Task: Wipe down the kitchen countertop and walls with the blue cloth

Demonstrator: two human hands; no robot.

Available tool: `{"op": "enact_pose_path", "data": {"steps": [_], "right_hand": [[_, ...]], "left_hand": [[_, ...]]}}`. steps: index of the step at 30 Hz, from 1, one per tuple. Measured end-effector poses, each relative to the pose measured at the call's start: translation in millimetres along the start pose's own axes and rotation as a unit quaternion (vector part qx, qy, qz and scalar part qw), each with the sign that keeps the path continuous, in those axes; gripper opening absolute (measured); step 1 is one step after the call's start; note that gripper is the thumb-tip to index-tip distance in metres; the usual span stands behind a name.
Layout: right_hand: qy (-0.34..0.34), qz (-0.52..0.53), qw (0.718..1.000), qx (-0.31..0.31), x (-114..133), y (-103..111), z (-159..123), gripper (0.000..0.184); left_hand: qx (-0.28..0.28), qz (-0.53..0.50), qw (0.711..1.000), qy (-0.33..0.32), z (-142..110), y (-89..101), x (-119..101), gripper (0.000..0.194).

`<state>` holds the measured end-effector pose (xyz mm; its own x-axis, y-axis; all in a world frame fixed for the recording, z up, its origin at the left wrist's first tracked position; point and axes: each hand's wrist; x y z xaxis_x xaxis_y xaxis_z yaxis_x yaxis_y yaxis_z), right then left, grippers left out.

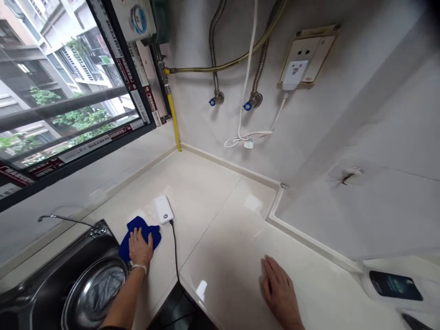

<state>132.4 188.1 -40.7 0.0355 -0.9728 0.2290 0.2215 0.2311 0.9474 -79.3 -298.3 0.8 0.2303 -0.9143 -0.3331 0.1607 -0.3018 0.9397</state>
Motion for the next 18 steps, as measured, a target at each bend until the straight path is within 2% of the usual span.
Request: {"op": "enact_pose_path", "data": {"steps": [5,11,14,18], "right_hand": [[-0.004,-0.006,1.0,0.009,-2,4,-2,0.056],[0.009,-0.013,1.0,0.014,-2,7,-5,0.056],[0.01,-0.021,1.0,0.013,-4,6,-6,0.059],[0.038,-0.032,0.999,0.011,-16,-1,-7,0.065]], "left_hand": [[-0.021,0.009,1.0,0.011,-7,-6.7,-9,0.067],[-0.016,0.012,1.0,0.007,-10,-5.9,-7,0.064],[-0.016,0.007,1.0,0.012,-2,-5.2,-5,0.063],[-0.021,-0.006,0.999,0.028,23,-4.9,-3,0.063]]}}
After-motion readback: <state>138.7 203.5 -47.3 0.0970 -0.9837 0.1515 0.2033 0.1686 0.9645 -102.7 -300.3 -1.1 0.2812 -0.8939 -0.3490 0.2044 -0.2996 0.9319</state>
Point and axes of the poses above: each hand's wrist, its own z-axis towards the middle knuckle, its own y-axis out of the back of the hand, x = y × z, and after that the axes turned 14 degrees about x, right-handed
